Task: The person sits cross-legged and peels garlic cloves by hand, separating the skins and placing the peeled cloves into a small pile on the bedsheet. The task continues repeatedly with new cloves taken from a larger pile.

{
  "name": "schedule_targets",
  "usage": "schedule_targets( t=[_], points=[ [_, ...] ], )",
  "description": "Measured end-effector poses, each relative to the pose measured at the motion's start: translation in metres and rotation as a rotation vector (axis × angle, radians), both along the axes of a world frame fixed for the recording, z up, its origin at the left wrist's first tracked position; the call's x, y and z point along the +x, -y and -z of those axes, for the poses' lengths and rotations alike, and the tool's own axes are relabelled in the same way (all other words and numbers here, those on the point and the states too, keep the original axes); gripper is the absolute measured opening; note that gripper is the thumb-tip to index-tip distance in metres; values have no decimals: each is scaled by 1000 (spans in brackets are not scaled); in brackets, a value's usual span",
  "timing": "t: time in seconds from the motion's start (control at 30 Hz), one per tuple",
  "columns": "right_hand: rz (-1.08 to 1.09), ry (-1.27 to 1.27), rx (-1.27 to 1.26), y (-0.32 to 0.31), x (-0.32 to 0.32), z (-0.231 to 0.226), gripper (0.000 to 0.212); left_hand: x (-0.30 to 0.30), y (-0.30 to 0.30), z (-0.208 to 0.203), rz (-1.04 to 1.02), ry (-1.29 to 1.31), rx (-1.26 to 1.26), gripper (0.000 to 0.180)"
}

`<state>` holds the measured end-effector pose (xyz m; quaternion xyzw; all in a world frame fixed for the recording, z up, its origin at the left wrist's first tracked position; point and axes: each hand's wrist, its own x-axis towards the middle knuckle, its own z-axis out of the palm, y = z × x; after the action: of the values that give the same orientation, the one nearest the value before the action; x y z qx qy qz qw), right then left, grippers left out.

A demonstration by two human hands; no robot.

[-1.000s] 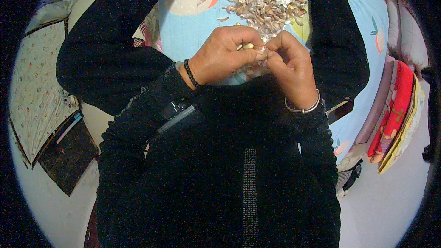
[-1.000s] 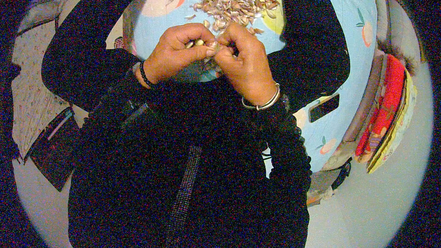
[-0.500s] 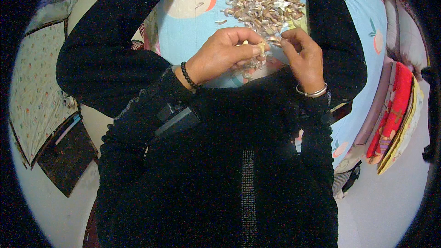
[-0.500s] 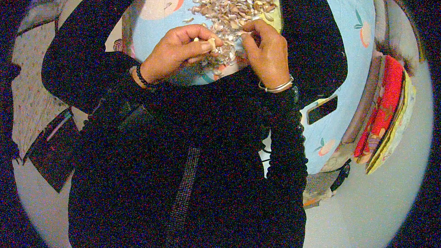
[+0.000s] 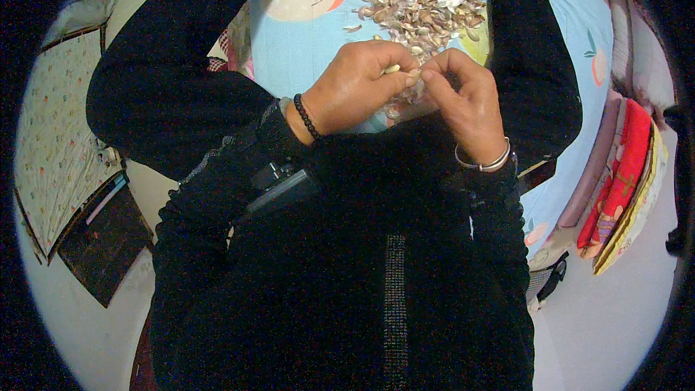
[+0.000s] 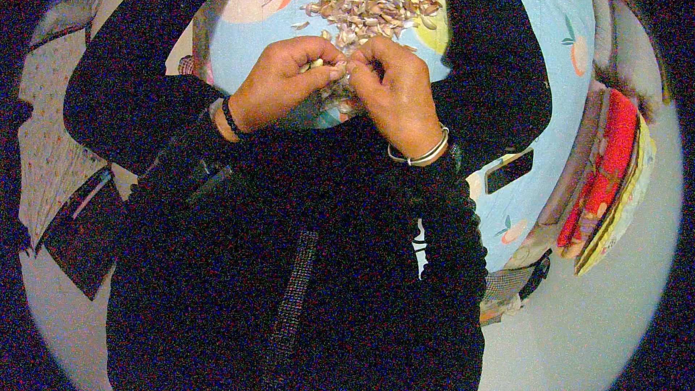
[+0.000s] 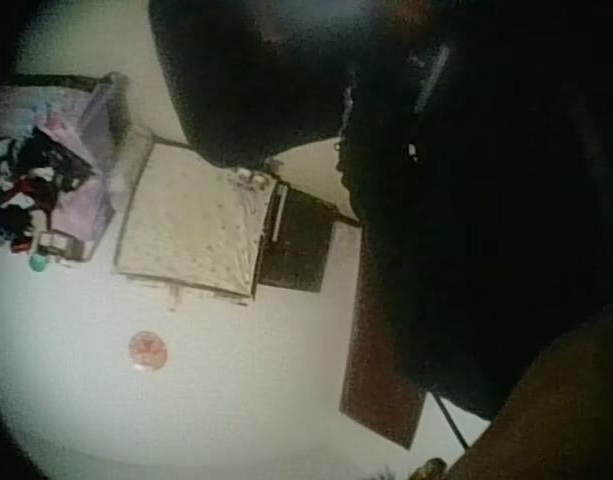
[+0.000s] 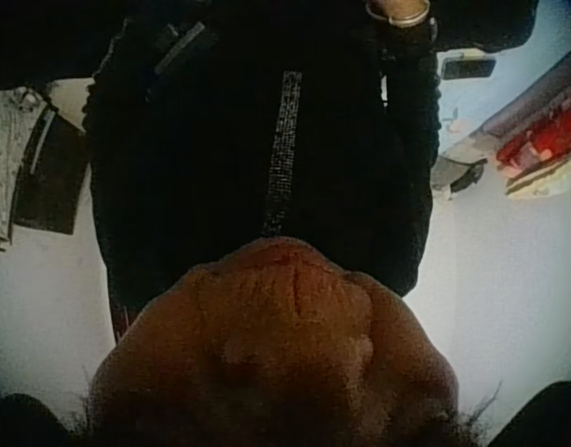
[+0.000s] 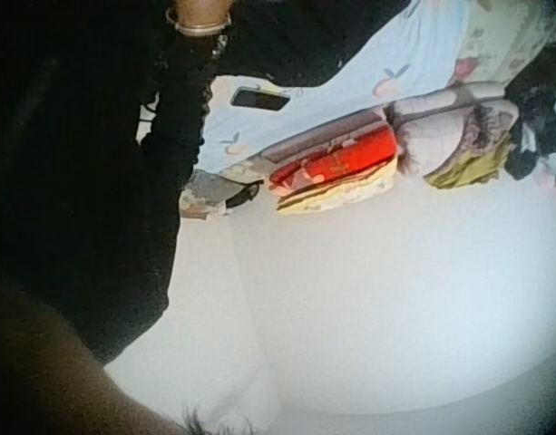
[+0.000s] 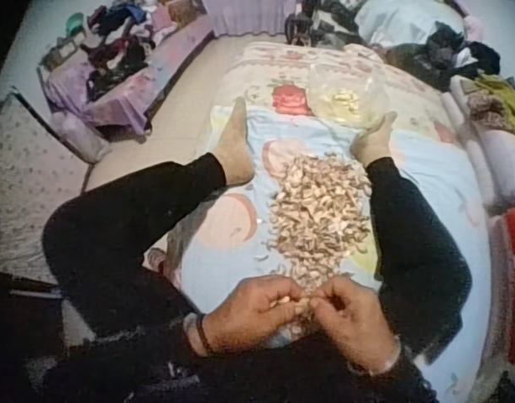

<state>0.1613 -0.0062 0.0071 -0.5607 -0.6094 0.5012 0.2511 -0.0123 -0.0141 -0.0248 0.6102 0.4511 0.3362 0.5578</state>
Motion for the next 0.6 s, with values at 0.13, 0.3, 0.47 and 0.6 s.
schedule_targets(
  t=[0.13,0.3,0.47,0.6],
  points=[
    [-34,102,106,3,-5,0,10,1,-1,-3,-4,-31,50,16],
    [15,122,93,3,-7,-2,9,0,-1,-6,-15,-49,49,17],
    [119,-4,9,4,-7,6,10,4,0,-5,-73,-38,68,17],
    [176,-63,82,3,-6,14,13,3,-2,-7,-79,152,-143,18]
  ],
)
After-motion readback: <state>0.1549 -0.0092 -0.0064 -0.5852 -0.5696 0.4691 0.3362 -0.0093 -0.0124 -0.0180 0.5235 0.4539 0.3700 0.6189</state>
